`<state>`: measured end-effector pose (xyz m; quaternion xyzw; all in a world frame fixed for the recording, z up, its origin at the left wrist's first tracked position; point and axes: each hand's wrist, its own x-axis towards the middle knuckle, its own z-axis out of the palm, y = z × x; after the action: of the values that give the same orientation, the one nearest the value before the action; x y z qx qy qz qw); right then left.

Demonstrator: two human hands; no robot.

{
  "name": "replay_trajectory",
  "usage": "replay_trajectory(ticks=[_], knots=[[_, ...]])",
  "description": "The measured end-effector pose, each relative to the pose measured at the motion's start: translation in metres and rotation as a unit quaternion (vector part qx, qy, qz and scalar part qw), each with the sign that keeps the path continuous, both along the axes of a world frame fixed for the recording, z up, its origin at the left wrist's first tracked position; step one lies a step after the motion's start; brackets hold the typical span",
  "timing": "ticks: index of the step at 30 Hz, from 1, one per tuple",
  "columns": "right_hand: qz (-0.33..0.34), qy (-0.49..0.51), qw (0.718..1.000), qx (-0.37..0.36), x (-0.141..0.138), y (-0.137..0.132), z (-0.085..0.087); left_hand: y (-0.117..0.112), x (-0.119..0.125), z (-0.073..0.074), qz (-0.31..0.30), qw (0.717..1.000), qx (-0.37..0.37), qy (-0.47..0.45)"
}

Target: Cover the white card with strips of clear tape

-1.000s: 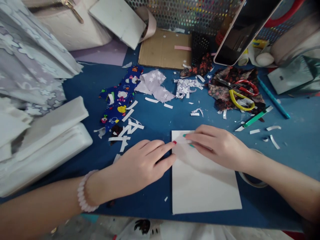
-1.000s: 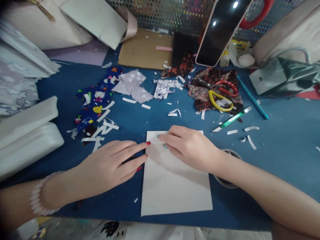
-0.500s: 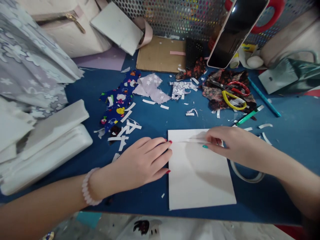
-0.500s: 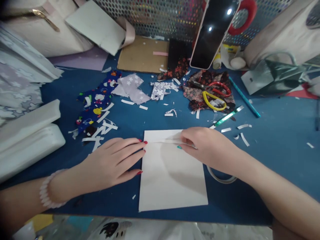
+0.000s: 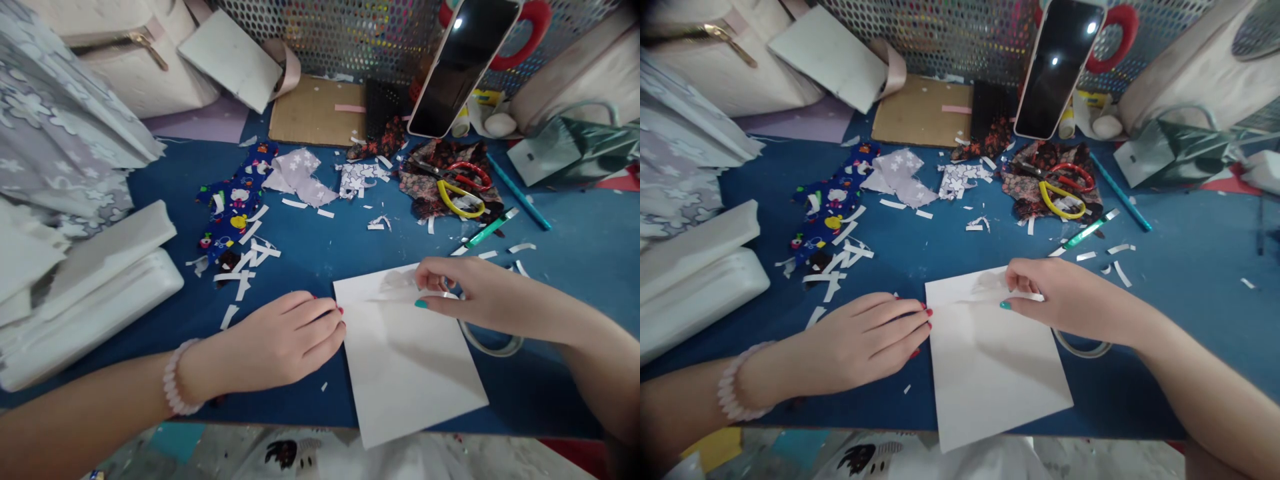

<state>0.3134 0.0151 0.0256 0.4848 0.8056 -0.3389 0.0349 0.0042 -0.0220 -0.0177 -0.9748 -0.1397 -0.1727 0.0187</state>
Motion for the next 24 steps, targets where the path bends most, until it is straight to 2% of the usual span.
replay_trajectory(ticks=[3, 6, 9, 13, 20, 24], knots=[[-0.004, 0.011, 1.0, -0.003, 0.001, -0.003, -0.003, 0.003, 0.001, -0.003, -0.005, 1.0, -0.025, 0.001], [-0.018, 0.008, 0.999, 0.041, 0.004, -0.006, -0.009, 0.004, 0.003, -0.006, 0.015, 0.999, -0.046, -0.001], [-0.024, 0.0, 0.997, 0.074, 0.004, -0.007, -0.012, 0.004, 0.005, -0.007, 0.019, 0.999, -0.04, 0.007], [-0.027, 0.01, 0.997, 0.067, 0.0, -0.005, -0.012, 0.001, 0.004, -0.005, 0.017, 1.0, -0.024, 0.001], [-0.018, 0.034, 0.998, 0.059, -0.007, -0.002, -0.011, -0.002, 0.0, 0.001, -0.05, 0.999, -0.004, -0.012], [-0.024, 0.01, 0.995, 0.101, -0.001, -0.002, -0.012, -0.001, -0.001, 0.002, -0.07, 0.997, 0.001, -0.024]])
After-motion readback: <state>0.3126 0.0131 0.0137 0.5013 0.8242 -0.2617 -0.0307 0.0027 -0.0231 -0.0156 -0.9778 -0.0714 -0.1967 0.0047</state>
